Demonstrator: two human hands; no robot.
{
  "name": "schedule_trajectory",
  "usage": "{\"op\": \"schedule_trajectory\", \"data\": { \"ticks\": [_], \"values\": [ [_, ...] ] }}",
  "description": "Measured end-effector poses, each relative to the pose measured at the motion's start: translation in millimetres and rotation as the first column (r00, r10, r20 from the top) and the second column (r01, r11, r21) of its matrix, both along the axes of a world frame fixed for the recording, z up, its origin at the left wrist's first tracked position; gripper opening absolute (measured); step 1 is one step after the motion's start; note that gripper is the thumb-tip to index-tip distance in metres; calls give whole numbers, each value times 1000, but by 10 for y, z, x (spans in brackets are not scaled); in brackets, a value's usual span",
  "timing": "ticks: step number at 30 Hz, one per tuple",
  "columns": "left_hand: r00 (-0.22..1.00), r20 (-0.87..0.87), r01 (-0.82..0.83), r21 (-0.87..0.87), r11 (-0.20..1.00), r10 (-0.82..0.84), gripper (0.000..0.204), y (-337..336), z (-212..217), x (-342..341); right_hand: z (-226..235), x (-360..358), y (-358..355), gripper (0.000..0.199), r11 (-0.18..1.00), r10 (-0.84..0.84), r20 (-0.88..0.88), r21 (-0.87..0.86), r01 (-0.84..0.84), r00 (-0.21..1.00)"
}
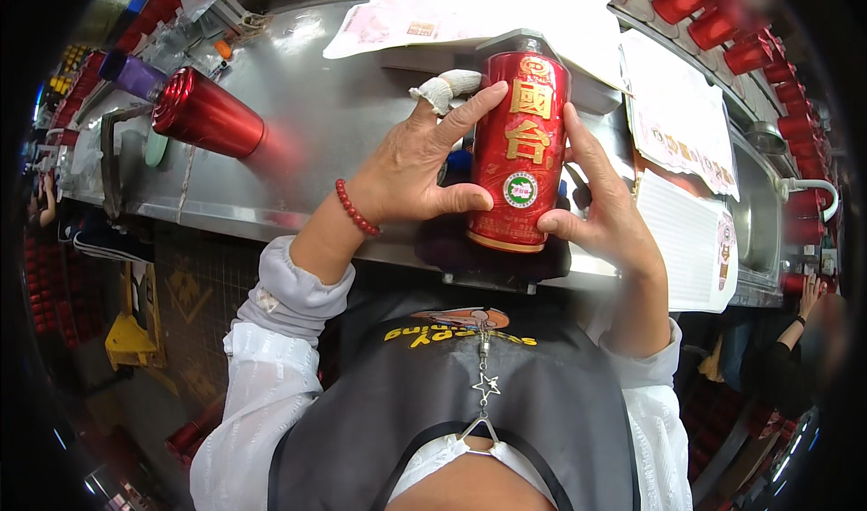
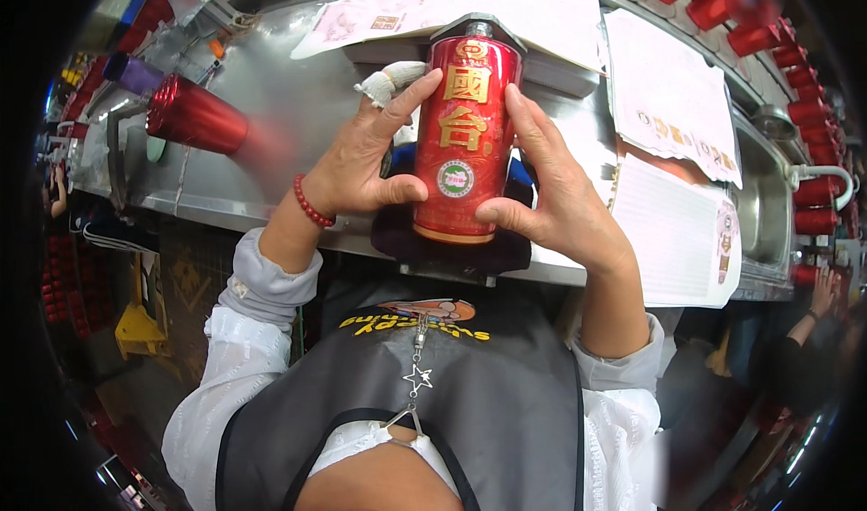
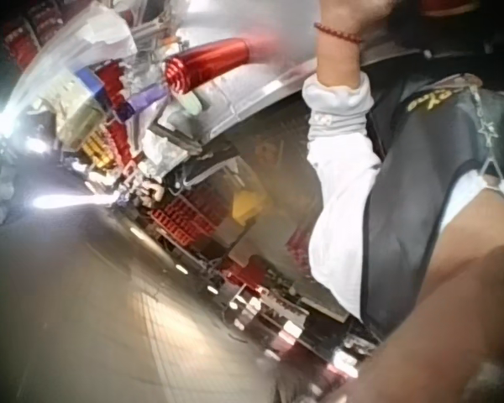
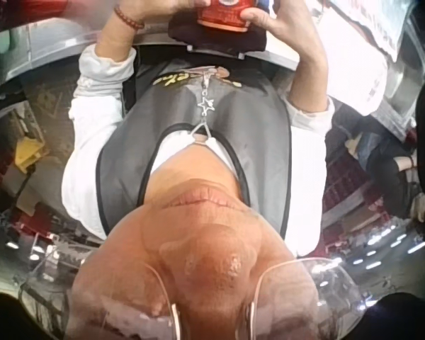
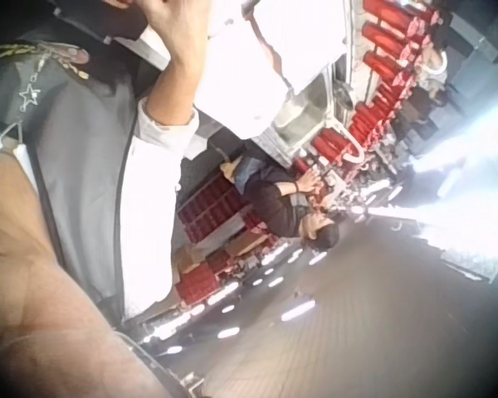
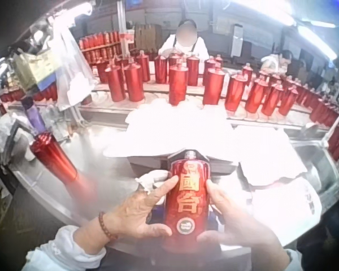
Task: The person scrubs and wipes red beverage cans on a metal workbench using a green sponge and a white cloth. They rotate each can to clean all sides, then place it aside. The person repeats this process for multiple cans.
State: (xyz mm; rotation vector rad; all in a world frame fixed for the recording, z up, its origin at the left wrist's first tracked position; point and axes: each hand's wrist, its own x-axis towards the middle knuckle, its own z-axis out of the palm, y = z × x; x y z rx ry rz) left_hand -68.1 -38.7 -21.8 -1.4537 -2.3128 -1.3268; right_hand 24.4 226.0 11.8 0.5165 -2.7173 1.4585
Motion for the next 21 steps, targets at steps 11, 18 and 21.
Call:
{"op": "schedule_trajectory", "data": {
  "ticks": [11,18,21],
  "values": [
    [995,101,5,35,999,-8,109,-20,-141,70,-22,24,-9,130,999,-31,61,-24,33,998],
    [997,76,12,11,1000,-13,108,-28,-126,50,-50,13,10,120,1000,20,-23,-16,-20,1000],
    [997,74,-5,3,1000,5,109,-25,-126,69,-62,16,28,120,1000,16,-21,1,-16,1000]
  ]
}}
